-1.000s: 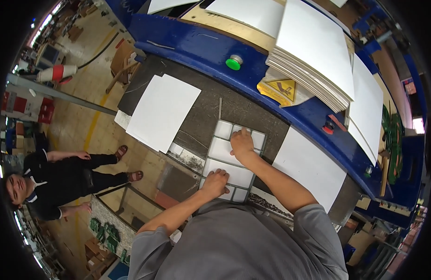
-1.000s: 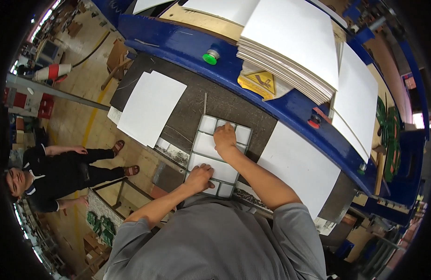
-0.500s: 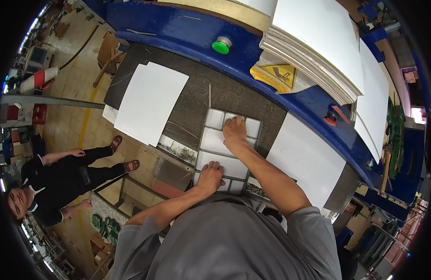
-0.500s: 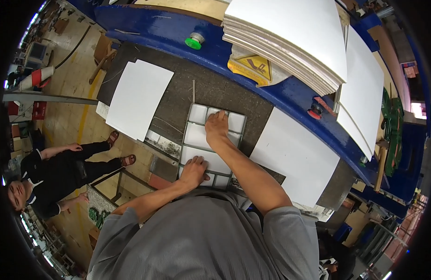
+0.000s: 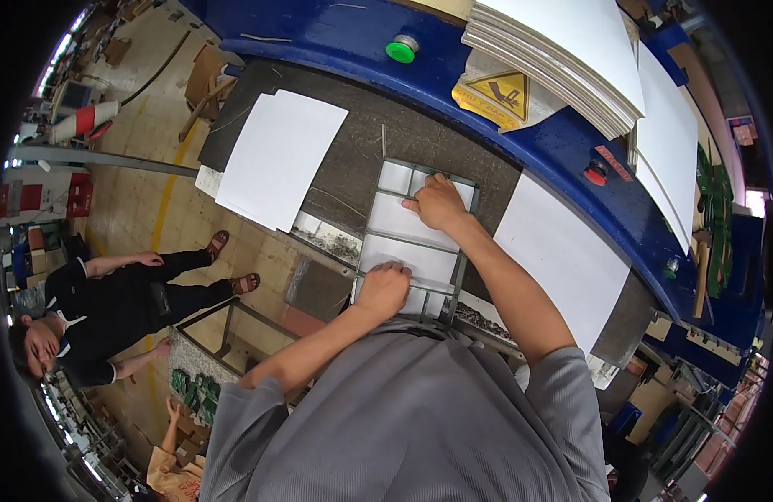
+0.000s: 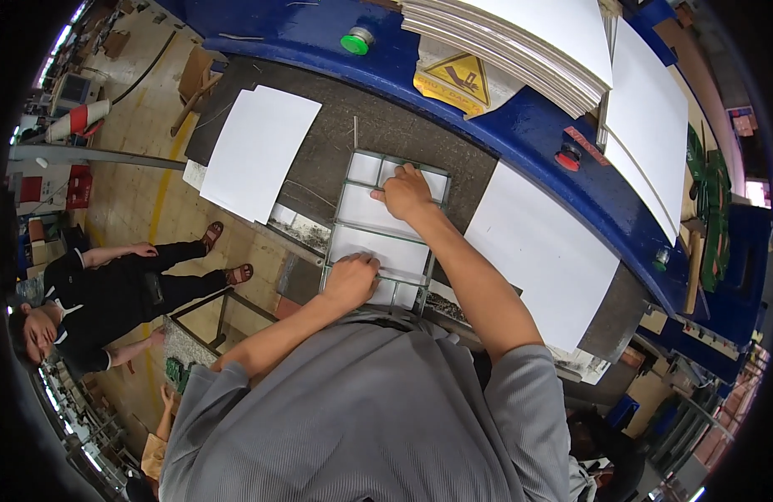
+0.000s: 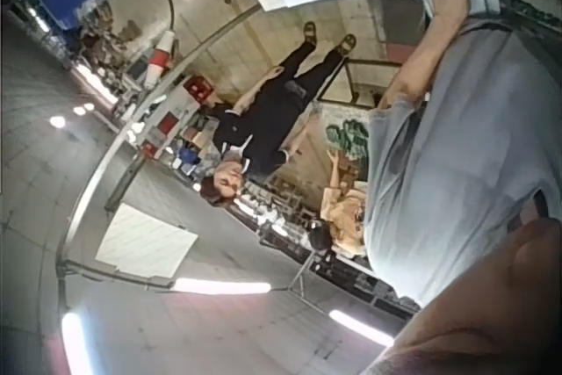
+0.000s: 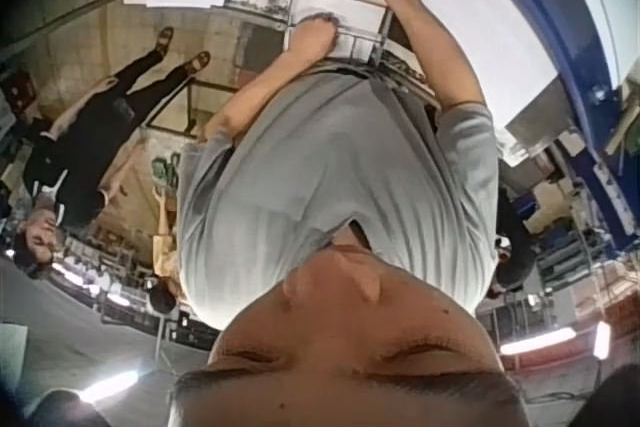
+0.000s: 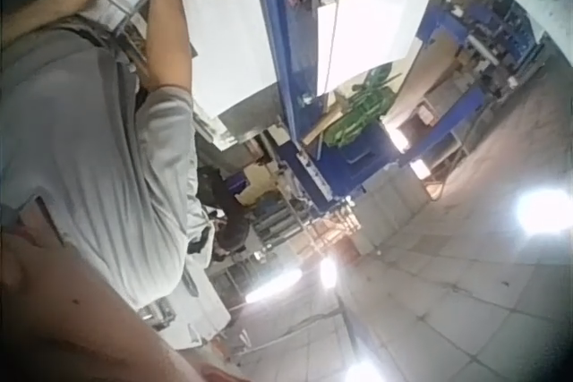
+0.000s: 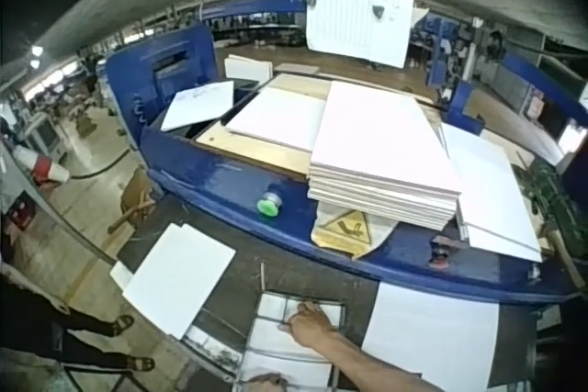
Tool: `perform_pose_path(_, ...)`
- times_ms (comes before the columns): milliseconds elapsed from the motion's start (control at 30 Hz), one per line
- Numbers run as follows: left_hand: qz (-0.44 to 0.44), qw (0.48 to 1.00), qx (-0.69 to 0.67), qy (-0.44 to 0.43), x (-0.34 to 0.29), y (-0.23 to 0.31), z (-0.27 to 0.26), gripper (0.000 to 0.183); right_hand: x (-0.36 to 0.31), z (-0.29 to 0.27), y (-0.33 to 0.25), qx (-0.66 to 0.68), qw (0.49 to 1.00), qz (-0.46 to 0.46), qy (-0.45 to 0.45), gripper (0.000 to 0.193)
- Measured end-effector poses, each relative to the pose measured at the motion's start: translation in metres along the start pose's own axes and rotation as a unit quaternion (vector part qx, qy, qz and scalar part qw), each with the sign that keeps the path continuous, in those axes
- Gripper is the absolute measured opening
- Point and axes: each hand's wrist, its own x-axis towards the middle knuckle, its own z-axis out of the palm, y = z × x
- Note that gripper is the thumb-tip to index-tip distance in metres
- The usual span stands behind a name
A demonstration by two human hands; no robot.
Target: Arrange and align white material panels and green grid frames on a workbench for processing.
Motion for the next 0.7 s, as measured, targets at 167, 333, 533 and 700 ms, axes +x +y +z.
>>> perform_pose_path(167,-0.026,0.999,0.021,0.037,-0.001,0.002,-0.005,0.02,-0.009,-0.013,-0.002,0.011,0.999,-0.048,0.016,0.05)
perform_pose_path(333,-0.036,0.996,0.067,0.041,-0.005,-0.001,0.003,0.024,-0.024,-0.003,-0.013,0.054,0.993,-0.062,0.081,0.037)
perform_pose_path(533,0.098,0.994,-0.01,0.041,-0.027,0.022,-0.041,0.033,-0.038,-0.01,-0.007,0.08,0.986,-0.074,0.128,0.03)
perform_pose_path(700,-0.191,0.868,-0.358,0.286,-0.035,-0.036,-0.085,0.023,-0.072,-0.037,0.022,0.053,0.984,-0.008,0.169,0.03)
